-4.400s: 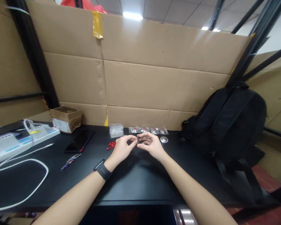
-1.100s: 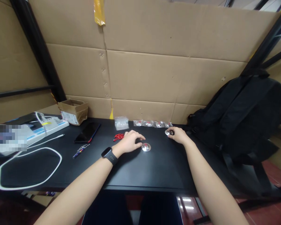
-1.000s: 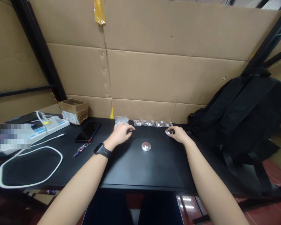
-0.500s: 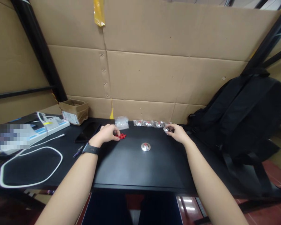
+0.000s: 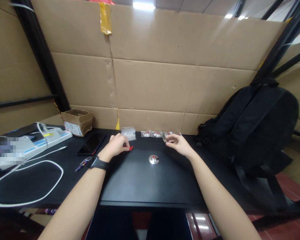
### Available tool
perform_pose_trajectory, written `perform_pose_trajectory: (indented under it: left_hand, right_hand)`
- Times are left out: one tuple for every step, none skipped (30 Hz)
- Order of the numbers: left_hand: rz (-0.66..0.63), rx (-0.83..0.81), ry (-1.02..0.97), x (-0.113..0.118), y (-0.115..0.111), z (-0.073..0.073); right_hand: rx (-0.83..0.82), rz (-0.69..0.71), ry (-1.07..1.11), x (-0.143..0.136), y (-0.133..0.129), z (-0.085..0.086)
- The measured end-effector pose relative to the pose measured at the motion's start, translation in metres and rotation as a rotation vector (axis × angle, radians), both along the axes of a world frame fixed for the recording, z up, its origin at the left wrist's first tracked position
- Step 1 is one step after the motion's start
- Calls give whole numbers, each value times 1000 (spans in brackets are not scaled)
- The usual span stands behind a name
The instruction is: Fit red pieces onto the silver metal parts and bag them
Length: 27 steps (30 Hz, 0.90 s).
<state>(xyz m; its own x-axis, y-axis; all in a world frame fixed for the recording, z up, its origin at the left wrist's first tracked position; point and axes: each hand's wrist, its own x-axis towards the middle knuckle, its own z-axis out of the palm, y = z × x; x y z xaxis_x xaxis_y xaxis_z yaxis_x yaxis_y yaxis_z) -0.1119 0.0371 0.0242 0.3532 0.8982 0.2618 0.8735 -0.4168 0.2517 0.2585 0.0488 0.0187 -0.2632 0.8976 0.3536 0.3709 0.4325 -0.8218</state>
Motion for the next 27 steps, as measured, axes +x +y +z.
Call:
perform_pose_trajectory:
  left_hand:
    - [3, 9, -7, 0, 1, 0]
    - [9, 22, -17, 0, 1, -1]
    - [17, 37, -28, 0, 2, -2]
    - [25, 51, -39, 0, 2, -2]
    - [31, 61, -47, 1, 2, -2]
    - [33, 69, -52, 1, 1, -2]
    - [32, 77, -55, 2, 1, -1]
    - [29, 87, -58, 2, -1, 0]
    - [22, 99, -60, 4, -2, 2]
    - [11, 111, -64, 5, -4, 5]
    - [1, 124, -73, 8, -6, 7]
    - [-9, 137, -87, 11, -9, 10]
    - [-17, 151, -114, 15, -12, 12]
    - [-30, 158, -157, 20, -14, 14]
    - [-48, 156, -215, 26, -17, 15]
    - [-71, 146, -286, 32, -19, 15]
    - [-104, 123, -362, 39, -21, 14]
    - [-133, 99, -437, 46, -22, 12]
    - [-163, 79, -503, 53, -23, 10]
    - [-188, 61, -567, 60, -23, 7]
    - [-210, 40, -633, 66, -23, 4]
    - [-230, 13, -696, 71, -23, 1]
    - [-242, -22, -755, 76, -22, -1]
    - [-250, -61, -803, 79, -21, -4]
    - [-254, -98, -838, 82, -21, -6]
    - [-252, -128, -854, 84, -21, -7]
    - [-246, -146, -858, 85, -21, -9]
  right_hand:
    - [-6, 6, 12, -3, -1, 0]
    - [-7, 11, 23, -5, -2, 0]
    - [-5, 18, 30, -7, -4, 0]
    - [-3, 25, 33, -9, -4, -1]
    - [0, 31, 32, -12, -5, -1]
    - [3, 37, 29, -14, -7, -1]
    - [6, 43, 29, -16, -8, 0]
    - [9, 51, 30, -19, -9, 0]
    - [13, 59, 31, -22, -10, 0]
    - [21, 66, 29, -25, -12, 1]
    - [32, 73, 25, -28, -13, 1]
    - [45, 80, 20, -32, -14, 1]
    - [58, 88, 20, -36, -15, 1]
    - [69, 97, 27, -40, -17, 0]
    - [75, 112, 45, -44, -18, 0]
    - [72, 130, 71, -48, -19, 0]
    - [62, 148, 104, -53, -21, 0]
    - [48, 166, 140, -57, -23, 0]
    - [33, 183, 177, -61, -25, 0]
    - [21, 200, 210, -64, -27, 1]
    - [14, 217, 240, -67, -29, 2]
    - [13, 235, 263, -70, -32, 3]
    - [18, 251, 275, -72, -34, 4]
    - [27, 264, 277, -74, -35, 5]
    - [39, 269, 271, -75, -37, 6]
    - [54, 267, 257, -76, -38, 7]
    - [70, 261, 240, -77, -39, 7]
